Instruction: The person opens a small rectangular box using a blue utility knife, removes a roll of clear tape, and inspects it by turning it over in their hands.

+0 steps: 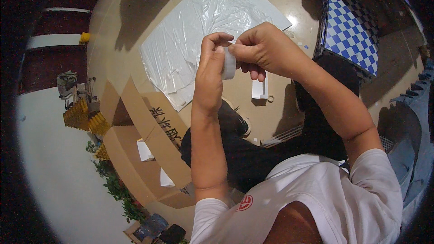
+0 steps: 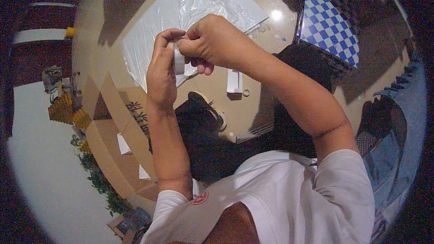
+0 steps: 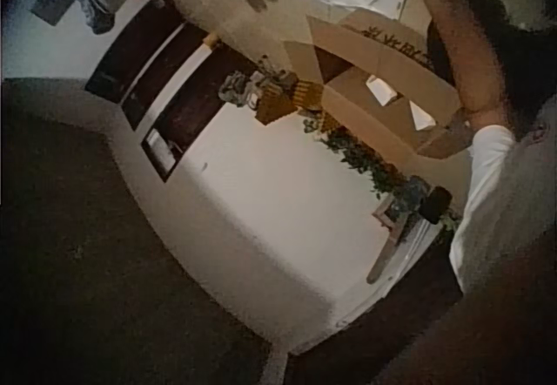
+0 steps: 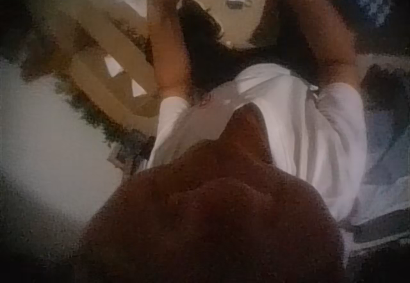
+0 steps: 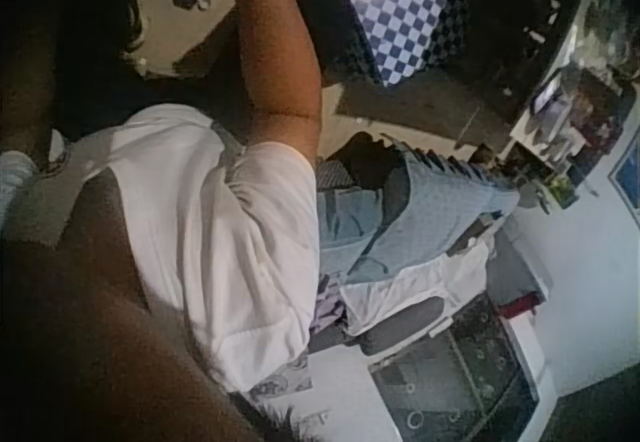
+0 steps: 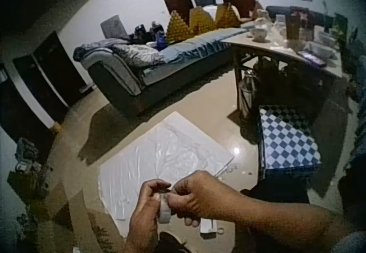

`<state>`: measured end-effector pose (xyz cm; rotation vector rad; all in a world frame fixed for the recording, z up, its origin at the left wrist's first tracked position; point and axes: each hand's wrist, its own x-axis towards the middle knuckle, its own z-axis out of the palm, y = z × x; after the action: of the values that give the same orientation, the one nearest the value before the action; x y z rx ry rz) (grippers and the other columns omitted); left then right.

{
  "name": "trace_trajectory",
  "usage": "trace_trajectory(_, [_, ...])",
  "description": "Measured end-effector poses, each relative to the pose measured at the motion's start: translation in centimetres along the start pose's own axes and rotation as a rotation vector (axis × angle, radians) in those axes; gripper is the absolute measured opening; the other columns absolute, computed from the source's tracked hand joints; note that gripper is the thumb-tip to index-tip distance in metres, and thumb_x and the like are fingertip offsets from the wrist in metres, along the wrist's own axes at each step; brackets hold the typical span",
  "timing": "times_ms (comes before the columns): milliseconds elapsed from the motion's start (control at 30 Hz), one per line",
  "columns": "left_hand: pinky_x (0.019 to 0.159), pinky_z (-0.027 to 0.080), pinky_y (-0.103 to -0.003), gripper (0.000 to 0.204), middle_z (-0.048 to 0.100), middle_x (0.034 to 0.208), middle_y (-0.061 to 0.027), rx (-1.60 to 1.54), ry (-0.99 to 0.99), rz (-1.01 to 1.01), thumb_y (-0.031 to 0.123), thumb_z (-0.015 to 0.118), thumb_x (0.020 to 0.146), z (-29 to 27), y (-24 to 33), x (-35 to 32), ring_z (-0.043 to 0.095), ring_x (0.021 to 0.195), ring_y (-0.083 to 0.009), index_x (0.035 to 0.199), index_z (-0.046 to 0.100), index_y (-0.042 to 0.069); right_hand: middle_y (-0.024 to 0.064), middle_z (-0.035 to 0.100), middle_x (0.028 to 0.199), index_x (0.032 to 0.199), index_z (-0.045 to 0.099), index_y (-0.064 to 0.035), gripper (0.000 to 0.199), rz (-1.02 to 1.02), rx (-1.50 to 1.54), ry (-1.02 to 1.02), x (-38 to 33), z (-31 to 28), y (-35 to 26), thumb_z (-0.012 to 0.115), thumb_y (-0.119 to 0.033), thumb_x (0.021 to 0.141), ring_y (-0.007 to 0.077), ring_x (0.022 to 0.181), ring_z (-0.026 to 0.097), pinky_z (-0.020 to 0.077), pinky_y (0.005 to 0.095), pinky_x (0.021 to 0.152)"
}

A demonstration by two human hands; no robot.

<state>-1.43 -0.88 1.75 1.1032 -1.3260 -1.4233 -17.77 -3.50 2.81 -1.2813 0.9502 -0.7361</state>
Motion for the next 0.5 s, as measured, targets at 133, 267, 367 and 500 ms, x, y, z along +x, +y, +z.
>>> trace_trajectory(133, [0.087,0.043,-0.031,0.034,0.054,0.109,-0.0096,-0.029,0.002,0.018,0.024,0.035,0.098,0.1,-0.2,0.0,0.055,0.095,-0.0173,0.122,0.044,0.003,0.0078,0.059,0.058,0.070,0.062,0.0055,0.033,0.016,0.028,0.012,-0.1,0.0,0.1,0.056,-0.022,0.087,0.0117,0.046,0.058,0.0495,0.0249,0.041])
trace_trajectory(267, [0.083,0.043,-0.031,0.031,0.051,0.106,-0.0091,-0.232,0.066,0.066,0.022,0.034,0.098,0.7,0.5,0.2,0.051,0.089,-0.0153,0.120,0.043,0.002,0.0066,0.058,0.060,0.074,0.062,0.0028,0.034,-0.002,0.169,0.000,0.2,0.2,-0.2,0.056,-0.027,0.089,0.0117,0.048,0.058,0.0514,0.0255,0.046])
trace_trajectory(367, [0.090,0.040,-0.034,0.032,0.051,0.107,-0.0092,-0.315,0.105,0.162,0.023,0.036,0.097,-0.3,0.6,0.4,0.052,0.099,-0.0186,0.121,0.044,0.003,0.0058,0.059,0.069,0.084,0.061,0.0006,0.028,-0.128,0.273,-0.032,0.6,0.6,0.5,0.061,-0.027,0.088,0.0121,0.059,0.060,0.0525,0.0256,0.054])
trace_trajectory(500, [0.093,0.039,-0.035,0.031,0.051,0.104,-0.0088,-0.368,0.188,0.277,0.023,0.037,0.097,-0.6,0.7,0.7,0.052,0.103,-0.0202,0.120,0.044,0.002,0.0059,0.060,0.085,0.095,0.059,-0.0019,0.025,-0.531,-0.008,0.129,0.2,2.3,0.9,0.071,-0.019,0.082,0.0137,0.078,0.061,0.0518,0.0260,0.062])
